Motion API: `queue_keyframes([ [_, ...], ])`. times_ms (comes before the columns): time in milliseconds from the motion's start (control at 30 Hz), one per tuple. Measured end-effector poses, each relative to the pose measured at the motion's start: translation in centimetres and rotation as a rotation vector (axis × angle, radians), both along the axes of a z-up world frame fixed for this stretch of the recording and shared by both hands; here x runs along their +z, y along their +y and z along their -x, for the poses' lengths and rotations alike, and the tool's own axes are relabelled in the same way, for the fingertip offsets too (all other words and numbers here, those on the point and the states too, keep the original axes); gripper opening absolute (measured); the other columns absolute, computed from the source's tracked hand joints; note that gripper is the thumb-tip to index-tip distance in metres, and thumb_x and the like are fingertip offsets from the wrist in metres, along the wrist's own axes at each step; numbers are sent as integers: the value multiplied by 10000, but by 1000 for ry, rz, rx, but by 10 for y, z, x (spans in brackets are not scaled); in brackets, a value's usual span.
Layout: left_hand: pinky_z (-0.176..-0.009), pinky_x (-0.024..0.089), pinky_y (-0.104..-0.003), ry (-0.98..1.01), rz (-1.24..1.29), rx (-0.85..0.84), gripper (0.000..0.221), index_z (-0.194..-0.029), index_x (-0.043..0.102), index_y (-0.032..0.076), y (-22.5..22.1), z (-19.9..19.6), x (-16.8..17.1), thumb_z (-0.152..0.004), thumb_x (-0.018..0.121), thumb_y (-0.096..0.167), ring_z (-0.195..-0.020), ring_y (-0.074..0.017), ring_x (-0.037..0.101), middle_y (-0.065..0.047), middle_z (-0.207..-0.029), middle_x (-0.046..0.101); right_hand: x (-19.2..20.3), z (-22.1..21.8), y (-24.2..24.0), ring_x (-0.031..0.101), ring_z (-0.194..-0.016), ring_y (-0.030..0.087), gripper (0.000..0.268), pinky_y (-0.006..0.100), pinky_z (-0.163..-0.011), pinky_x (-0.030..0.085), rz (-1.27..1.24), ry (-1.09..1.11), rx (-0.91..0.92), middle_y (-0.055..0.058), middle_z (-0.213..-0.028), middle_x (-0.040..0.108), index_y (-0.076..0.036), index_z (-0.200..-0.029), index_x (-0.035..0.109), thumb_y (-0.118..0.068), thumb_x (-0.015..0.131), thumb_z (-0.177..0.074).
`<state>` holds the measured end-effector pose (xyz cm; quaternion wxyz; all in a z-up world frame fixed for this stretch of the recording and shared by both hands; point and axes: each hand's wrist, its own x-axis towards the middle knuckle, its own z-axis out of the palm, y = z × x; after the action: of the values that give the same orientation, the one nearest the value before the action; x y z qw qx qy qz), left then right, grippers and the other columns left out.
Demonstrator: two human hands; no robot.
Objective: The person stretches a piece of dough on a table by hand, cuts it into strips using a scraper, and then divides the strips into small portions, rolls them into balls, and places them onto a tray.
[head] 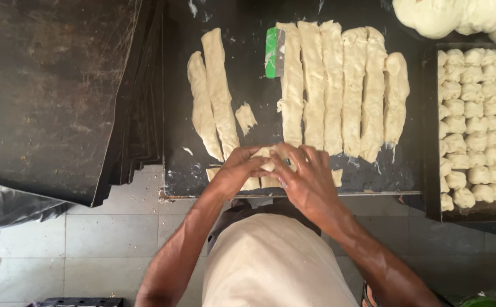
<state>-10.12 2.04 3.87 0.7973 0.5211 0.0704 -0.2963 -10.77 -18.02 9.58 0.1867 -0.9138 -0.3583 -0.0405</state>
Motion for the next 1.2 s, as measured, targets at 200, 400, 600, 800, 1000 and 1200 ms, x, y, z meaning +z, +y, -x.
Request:
queue_keyframes([
  [200,-1152,535,-396,-283,59,-100,536,-1465,599,22,-20,11,-11,-946,481,-37,-1287,-208,639,-98,-1456,634,-23,-5,-38,587,-1180,229,418,394,-982,562,-595,407,-105,46,-1310,516,-189,-1205,659,-72,824,-839],
  [400,-901,596,-412,-230,-100,-49,356,-1233,613,115,-70,-4,1,-921,755,20,-1069,-170,676,-97,-1183,670,-36,-30,-92,682,-1001,158,236,294,-834,567,-909,991,-328,110,-1128,711,-19,-1155,747,-7,718,-921],
  [600,-820,579,-409,-676,-806,-208,346,-1220,738,92,-109,-38,21,-875,742,116,-917,-309,733,-177,-1063,761,-17,-48,-152,751,-872,146,140,334,-903,581,-766,1051,221,62,-1045,754,-64,-1087,738,-43,692,-956],
  [800,-908,597,-379,-371,-340,-239,471,-1353,610,47,-166,-68,4,-919,734,181,-1067,-216,672,-140,-1175,719,2,-91,-220,748,-912,209,593,399,-842,610,-612,1064,-324,81,-1103,751,-170,-1422,541,-165,769,-875],
  [1000,-955,627,-342,33,18,-259,438,-1366,621,-80,-242,-84,-30,-1022,625,191,-1090,-199,710,-159,-1225,707,-18,-46,-238,608,-1174,314,368,464,-960,540,-215,277,-324,122,-1238,650,-95,-1234,672,-165,766,-886],
  [1200,-950,614,-348,-36,0,-460,424,-1416,581,-11,-324,-90,-24,-995,601,36,-1132,-243,694,-218,-1280,682,-29,-18,-312,630,-1201,314,308,418,-1011,546,-521,74,-470,146,-1245,634,-48,-1181,654,-132,773,-909],
])
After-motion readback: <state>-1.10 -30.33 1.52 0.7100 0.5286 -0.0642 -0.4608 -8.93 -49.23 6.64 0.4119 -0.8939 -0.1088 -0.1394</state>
